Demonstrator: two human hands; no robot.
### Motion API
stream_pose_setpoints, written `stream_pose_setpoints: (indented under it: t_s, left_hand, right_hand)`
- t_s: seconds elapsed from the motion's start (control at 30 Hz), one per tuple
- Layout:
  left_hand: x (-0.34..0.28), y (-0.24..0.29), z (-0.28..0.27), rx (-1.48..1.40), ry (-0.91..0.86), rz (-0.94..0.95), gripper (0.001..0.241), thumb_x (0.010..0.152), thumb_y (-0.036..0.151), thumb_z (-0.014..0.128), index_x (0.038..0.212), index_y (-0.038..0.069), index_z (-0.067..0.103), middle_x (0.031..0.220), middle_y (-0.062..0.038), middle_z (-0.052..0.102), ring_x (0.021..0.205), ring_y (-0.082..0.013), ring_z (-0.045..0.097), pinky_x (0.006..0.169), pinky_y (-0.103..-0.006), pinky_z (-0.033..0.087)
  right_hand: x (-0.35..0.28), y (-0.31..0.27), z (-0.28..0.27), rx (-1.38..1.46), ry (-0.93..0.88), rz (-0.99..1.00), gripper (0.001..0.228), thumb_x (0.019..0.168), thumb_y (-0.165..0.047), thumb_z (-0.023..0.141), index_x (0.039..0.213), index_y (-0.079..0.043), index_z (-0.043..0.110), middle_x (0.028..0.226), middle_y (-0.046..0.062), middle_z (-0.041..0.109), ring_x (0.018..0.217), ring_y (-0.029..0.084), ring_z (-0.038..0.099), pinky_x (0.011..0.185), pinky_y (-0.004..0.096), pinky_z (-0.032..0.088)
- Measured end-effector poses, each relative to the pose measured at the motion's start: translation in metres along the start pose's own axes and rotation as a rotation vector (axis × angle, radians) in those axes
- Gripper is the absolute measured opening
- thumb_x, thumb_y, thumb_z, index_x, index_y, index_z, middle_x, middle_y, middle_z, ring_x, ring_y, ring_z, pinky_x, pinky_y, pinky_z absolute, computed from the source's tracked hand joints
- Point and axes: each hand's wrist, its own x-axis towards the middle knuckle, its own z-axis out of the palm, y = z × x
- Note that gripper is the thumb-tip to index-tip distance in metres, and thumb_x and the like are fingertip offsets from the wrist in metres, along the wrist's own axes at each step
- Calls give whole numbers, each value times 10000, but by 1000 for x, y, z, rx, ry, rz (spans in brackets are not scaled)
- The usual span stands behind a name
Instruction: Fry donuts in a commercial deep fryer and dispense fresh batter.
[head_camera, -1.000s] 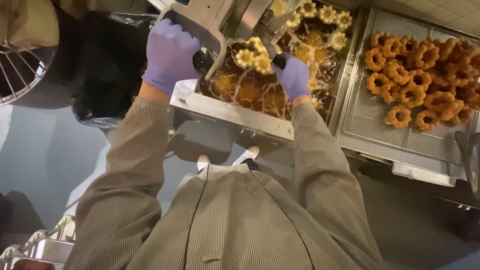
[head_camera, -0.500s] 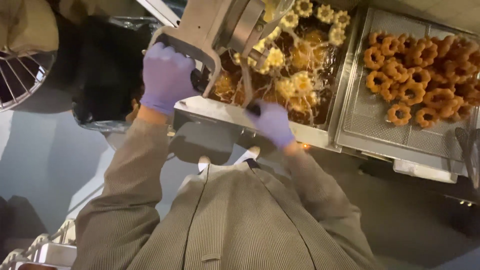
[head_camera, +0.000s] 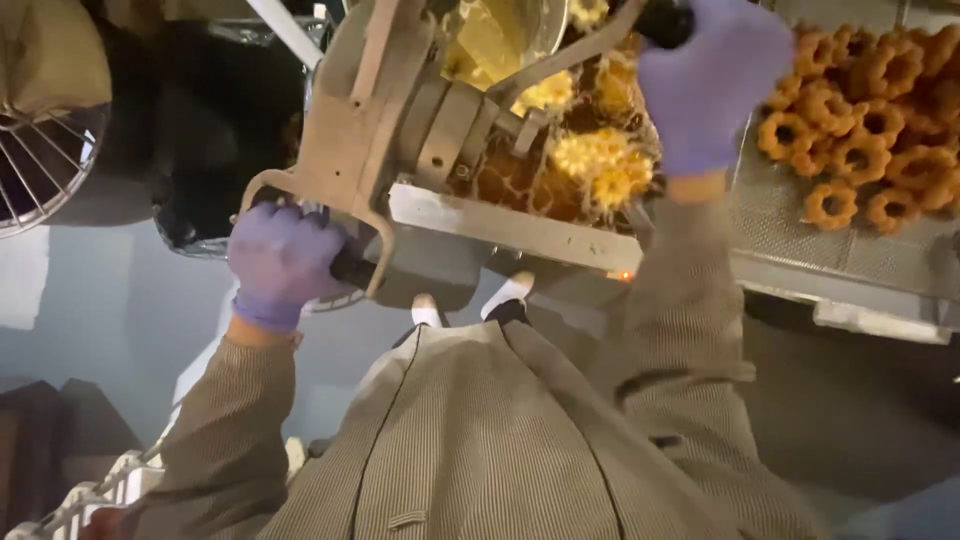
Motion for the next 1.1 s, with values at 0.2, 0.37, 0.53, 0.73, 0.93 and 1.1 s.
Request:
stream_pose_setpoints:
  t_s: [0.2,0.37,0.53,0.73,0.93,1.1]
  left_hand:
    - [-17,-7,-4,4,31,24,261,612,335,791,632,160,599,674,-56,559,644,-266,568,656,-422,445]
    - [-9,-9,2,-7,76,11,221,611,324,785,665,175,631,673,-43,561,670,-274,573,691,-416,463]
    - [-11,-15,4,30,0,17,244,637,325,824,639,157,647,639,-54,567,653,-260,584,642,-399,431]
    - [2,3,-8,-15,0,29,266,629,365,812,677,156,655,668,-47,558,684,-262,590,644,-401,427]
    - [4,15,0,-20,-16,42,216,638,318,783,654,164,633,634,-44,524,638,-260,562,634,-402,427]
    - [3,20,15,-10,-20,61,167,628,258,763,644,170,622,634,-38,525,626,-255,554,622,-392,416]
  right_hand:
    - [-139,-49,89,13,-580,495,264,892,-315,760,729,-134,658,597,-6,587,542,179,558,680,546,360]
    - [-203,-119,62,224,-866,458,329,748,-388,750,992,-174,807,791,170,731,774,384,717,722,497,561]
    - [-204,-115,58,268,-766,532,294,780,-370,765,995,-177,816,833,150,750,764,368,720,689,473,564]
    - [-197,-115,39,295,-739,572,254,838,-356,771,992,-158,812,823,157,741,771,362,723,699,467,563]
    - [-198,-102,22,378,-619,499,249,775,-263,781,997,-155,814,833,150,744,753,370,714,678,463,558]
    - [-204,-90,15,354,-619,472,176,775,-205,780,943,-159,808,855,118,757,819,341,703,834,450,524]
